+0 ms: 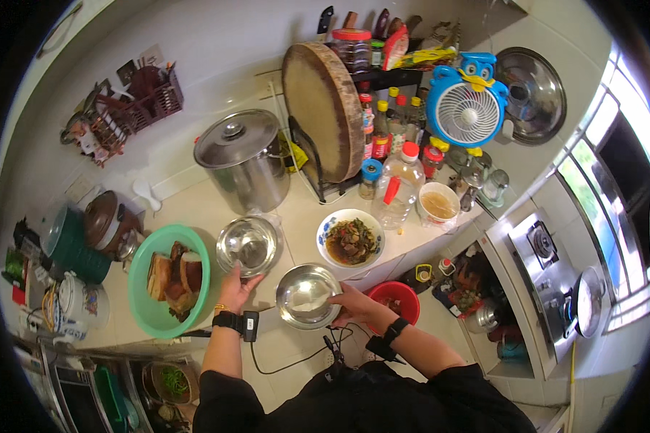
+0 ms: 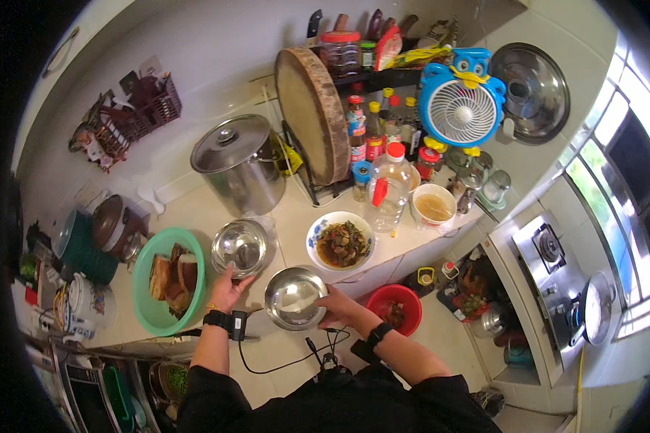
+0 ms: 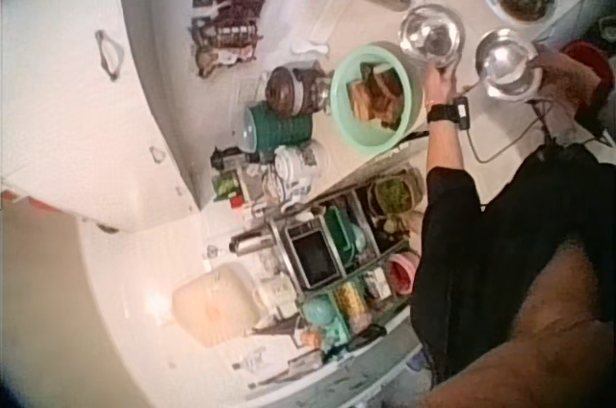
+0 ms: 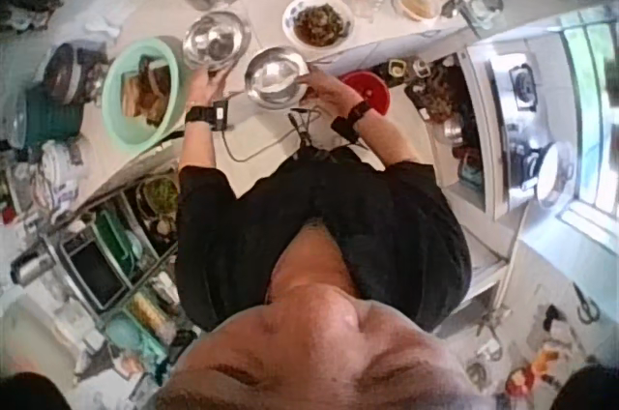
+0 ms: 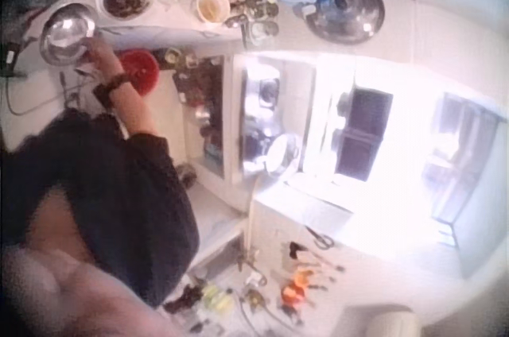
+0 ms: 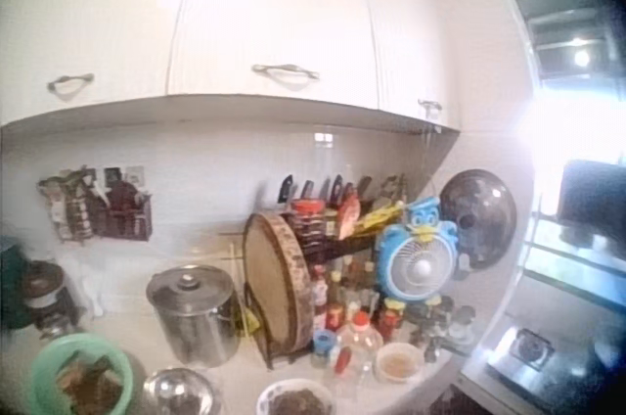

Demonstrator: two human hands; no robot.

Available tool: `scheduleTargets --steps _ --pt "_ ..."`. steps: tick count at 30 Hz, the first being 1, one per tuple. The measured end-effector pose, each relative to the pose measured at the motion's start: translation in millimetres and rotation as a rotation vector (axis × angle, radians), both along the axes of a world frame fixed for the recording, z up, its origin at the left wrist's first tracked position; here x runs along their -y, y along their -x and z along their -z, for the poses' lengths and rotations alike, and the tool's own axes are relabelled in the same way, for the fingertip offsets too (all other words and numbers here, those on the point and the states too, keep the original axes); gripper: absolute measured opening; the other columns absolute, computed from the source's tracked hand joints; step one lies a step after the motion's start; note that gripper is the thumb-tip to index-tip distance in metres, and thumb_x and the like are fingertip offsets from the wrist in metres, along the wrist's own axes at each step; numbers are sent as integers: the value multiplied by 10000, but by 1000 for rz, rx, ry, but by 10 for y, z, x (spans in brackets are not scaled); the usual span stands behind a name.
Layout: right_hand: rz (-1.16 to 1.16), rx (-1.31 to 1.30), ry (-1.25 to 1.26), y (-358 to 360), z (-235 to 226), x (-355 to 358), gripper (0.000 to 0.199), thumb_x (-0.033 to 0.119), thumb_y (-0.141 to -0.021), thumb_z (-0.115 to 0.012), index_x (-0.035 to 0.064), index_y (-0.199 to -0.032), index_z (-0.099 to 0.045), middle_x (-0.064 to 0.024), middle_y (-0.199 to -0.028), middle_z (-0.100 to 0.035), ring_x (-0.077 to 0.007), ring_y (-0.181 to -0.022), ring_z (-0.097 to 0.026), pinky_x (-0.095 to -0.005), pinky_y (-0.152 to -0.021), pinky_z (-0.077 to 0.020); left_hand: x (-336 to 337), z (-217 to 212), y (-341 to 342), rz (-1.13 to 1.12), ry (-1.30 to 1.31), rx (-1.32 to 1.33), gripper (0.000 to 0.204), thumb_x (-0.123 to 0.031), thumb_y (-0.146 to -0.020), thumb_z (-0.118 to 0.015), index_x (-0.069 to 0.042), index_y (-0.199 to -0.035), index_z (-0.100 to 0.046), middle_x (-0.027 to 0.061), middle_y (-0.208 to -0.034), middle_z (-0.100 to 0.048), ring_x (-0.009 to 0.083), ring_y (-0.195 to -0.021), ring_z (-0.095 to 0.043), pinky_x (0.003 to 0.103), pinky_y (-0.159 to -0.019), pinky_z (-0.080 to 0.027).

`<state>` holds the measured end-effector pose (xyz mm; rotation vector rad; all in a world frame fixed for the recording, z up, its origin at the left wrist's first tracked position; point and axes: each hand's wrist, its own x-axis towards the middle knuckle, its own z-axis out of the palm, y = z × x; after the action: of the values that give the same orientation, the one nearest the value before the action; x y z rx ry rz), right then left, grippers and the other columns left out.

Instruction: The person prepares a meal by putting noodles into a wok of boiling water, stirring them, and washing bowls in the sink.

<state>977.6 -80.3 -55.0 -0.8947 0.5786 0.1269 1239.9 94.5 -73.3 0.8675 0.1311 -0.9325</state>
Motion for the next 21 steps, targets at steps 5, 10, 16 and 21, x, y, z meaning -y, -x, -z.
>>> scheduleTargets --steps 5,10,16,21 --pt "51 74 -87 -190 183 -66 620 156 -838 -596 114 -1327 -217 -171 -1134 -496 -316 -769 -636 -378 -573 -586 -1 -4 -74 19 -87 -4 425 -260 -920 -502 -2 -1230 -370 174 -1152 -471 320 -1019 -506 528 -874 -487" --pt "131 43 -250 -414 58 -141 654 249 -855 -602 157 -1338 -171 -146 -1273 -393 -338 -1013 -559 -465 -808 -534 -340 -167 266 468 -366 233 493 -325 -913 -483 -32 -1285 -348 129 -1009 -532 326 -866 -600 466 -778 -529" --pt "113 256 -398 -383 260 -108 625 240 -867 -586 135 -1332 -181 -183 -1261 -408 -331 -1088 -516 -453 -928 -466 -280 -362 621 432 -112 100 416 -232 -938 -449 -19 -1277 -335 210 -1015 -577 382 -966 -586 461 -857 -498" --pt "146 83 -105 -130 358 -84 527 191 -852 -599 85 -1270 -296 -178 -1083 -527 -284 -896 -608 -398 -777 -535 -132 -158 681 465 -222 157 369 -207 -919 -481 -47 -1238 -389 202 -998 -568 376 -952 -579 481 -860 -491"
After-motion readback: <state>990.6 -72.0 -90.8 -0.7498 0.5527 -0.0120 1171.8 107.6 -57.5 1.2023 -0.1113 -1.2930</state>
